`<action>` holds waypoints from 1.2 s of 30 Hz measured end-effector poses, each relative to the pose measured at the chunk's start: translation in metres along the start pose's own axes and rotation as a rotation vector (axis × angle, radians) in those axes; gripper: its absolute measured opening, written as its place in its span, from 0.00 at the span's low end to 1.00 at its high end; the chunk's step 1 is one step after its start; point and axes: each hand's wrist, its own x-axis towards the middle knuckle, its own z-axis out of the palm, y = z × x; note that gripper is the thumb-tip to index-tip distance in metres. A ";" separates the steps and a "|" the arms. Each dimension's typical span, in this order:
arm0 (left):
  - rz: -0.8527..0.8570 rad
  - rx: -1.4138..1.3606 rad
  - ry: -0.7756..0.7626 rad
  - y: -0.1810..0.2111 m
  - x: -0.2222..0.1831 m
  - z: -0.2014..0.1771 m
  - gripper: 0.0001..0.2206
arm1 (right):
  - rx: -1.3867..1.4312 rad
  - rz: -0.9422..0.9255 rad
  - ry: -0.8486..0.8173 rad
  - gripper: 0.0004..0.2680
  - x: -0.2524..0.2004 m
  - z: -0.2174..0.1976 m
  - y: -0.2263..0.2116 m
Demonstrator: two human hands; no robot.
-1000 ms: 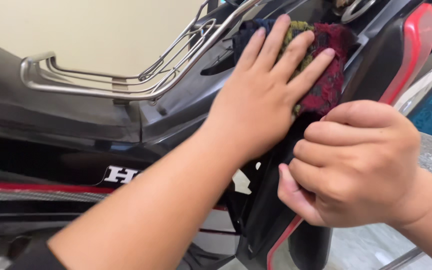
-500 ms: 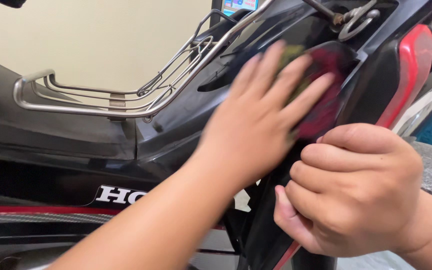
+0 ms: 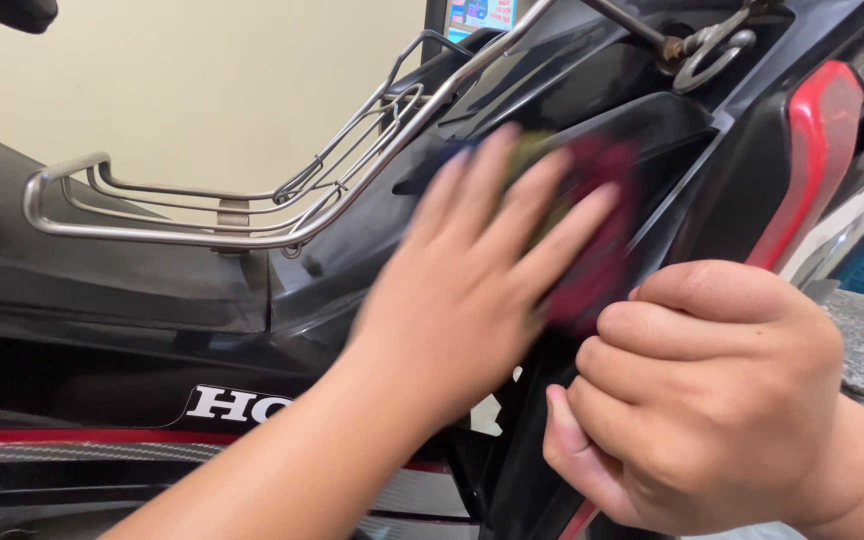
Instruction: The person uses a multi-colored cloth to wipe the side panel and rear fender of a black Honda motorcycle. The hands move along the bodywork, cleaning the surface around the red and silver decorative stripes and the chrome luggage rack.
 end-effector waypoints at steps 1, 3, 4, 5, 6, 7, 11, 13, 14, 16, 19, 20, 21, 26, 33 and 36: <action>-0.011 -0.008 0.053 0.007 0.030 0.015 0.39 | -0.008 -0.001 -0.005 0.20 -0.001 -0.001 -0.001; -0.017 -0.010 0.106 0.014 0.064 0.030 0.39 | -0.019 0.000 -0.004 0.20 -0.002 -0.003 -0.001; -0.026 0.008 0.095 0.015 0.068 0.031 0.40 | -0.003 -0.002 -0.009 0.20 -0.003 -0.003 0.000; -0.038 0.019 0.087 0.019 0.073 0.033 0.41 | 0.012 -0.005 -0.022 0.20 -0.006 -0.005 0.001; -0.035 0.018 0.090 0.013 0.051 0.021 0.41 | 0.008 -0.003 -0.023 0.20 -0.006 -0.004 0.002; 0.008 -0.016 0.043 0.007 0.027 0.009 0.41 | 0.010 -0.006 -0.011 0.19 -0.007 -0.003 0.002; 0.076 0.017 -0.115 -0.023 -0.083 -0.039 0.44 | -0.020 -0.004 0.019 0.20 -0.003 0.003 0.003; 0.054 0.050 -0.094 -0.019 -0.090 -0.032 0.43 | -0.025 0.000 0.024 0.20 -0.002 0.006 0.003; 0.030 0.079 -0.077 -0.016 -0.093 -0.029 0.42 | -0.025 0.006 0.027 0.20 0.000 0.006 0.003; 0.015 0.000 -0.017 -0.007 -0.040 -0.019 0.40 | -0.033 0.001 0.025 0.19 -0.001 0.006 0.003; -0.009 -0.069 0.083 0.012 0.043 0.020 0.38 | -0.021 -0.005 0.000 0.19 -0.003 0.002 0.003; -0.022 -0.043 0.106 0.020 0.068 0.035 0.39 | 0.011 -0.007 -0.005 0.19 -0.004 0.000 0.002; -0.019 -0.050 0.101 0.024 0.063 0.032 0.39 | 0.015 0.000 -0.010 0.19 -0.003 -0.003 0.001; 0.053 -0.076 0.000 0.006 -0.019 -0.011 0.41 | 0.037 0.007 -0.011 0.19 -0.004 -0.007 0.000; -0.041 0.080 -0.038 -0.002 -0.039 -0.022 0.37 | 0.042 0.004 0.015 0.20 0.001 0.000 0.000; -0.011 -0.024 0.091 0.011 0.037 0.016 0.35 | 0.050 0.005 -0.005 0.19 -0.002 -0.003 0.000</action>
